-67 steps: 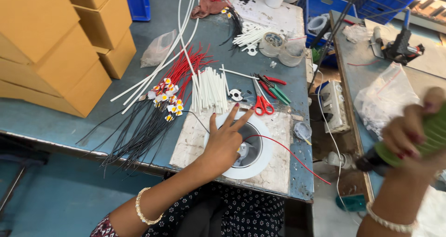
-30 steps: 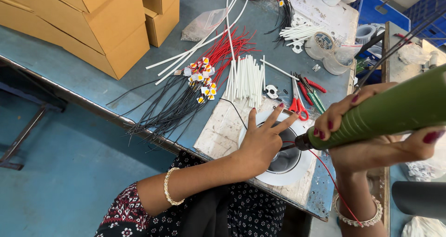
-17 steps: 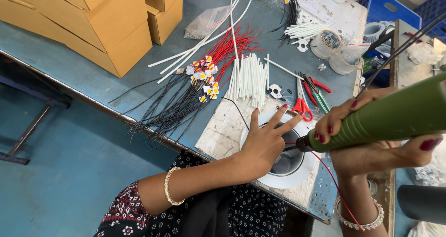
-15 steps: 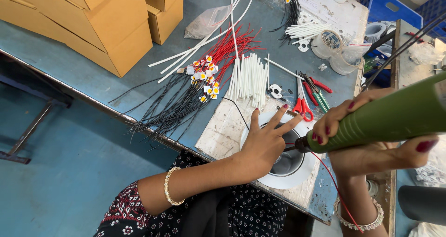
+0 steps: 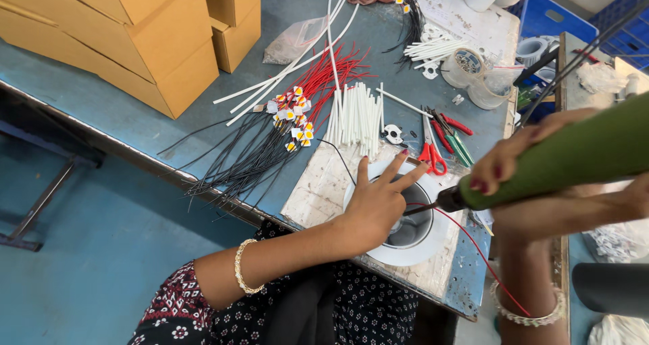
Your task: The person strips the ends of red and black wires with scissors, places an LED module into a white circular housing, and uses a green heat gun to apply heat to the LED and wires. The person adjusts the wires and housing during the process.
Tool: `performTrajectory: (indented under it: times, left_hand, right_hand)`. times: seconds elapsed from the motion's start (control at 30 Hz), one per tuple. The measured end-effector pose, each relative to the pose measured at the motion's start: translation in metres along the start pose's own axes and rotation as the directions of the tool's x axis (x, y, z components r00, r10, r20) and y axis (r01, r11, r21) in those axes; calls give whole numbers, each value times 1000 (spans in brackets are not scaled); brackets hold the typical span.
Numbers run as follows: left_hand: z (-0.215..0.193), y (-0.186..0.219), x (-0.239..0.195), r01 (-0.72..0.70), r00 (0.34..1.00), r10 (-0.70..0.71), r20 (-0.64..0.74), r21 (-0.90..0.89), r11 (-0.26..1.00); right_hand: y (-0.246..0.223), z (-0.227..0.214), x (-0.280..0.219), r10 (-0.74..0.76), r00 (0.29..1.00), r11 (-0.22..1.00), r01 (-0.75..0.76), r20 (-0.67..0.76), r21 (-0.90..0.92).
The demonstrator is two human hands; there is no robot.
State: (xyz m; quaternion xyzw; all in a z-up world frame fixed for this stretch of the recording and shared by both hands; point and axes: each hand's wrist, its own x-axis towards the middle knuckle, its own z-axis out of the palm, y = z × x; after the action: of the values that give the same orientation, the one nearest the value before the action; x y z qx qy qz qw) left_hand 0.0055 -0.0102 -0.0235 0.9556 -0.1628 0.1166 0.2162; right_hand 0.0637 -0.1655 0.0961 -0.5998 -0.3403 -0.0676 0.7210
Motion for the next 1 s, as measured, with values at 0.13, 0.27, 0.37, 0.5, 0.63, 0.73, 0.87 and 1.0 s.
performTrajectory:
  times: [0.13,0.27,0.37,0.5,0.63,0.73,0.87,1.0]
  left_hand:
    - [1,-3,-1,-17,999,17,-30,29,999]
    - [0,-3,1,7,1000,-8,8,80,997]
    - [-7,0,3,7,999,-12,39,130,992]
    - [-26,4,1,-4,990,-18,141,158,987]
    - [-59,18,-2,-48,998,37,57,206,977]
    - [-84,42,-33,45,991,-55,-122,-83,996]
    - [-66,79,-70,270,851,24,524,-478,836]
    - [18,103,-66,-5,938,154,311,-433,901]
  right_hand:
    - [-6,-42,6,-14,996,969,-8,84,247]
    - [-19,-73,-17,17,994,956,-47,105,291]
    - [-34,-85,-33,37,996,962,-58,85,266]
    - [-50,-92,-57,56,998,980,-56,5,190]
    - [-44,-104,-69,-19,993,1000,20,-118,5]
    - [-33,-118,-68,-68,980,991,45,-187,-123]
    - [-6,-121,-66,-85,972,991,105,-217,82]
    - [36,-110,-63,-83,968,985,115,-236,125]
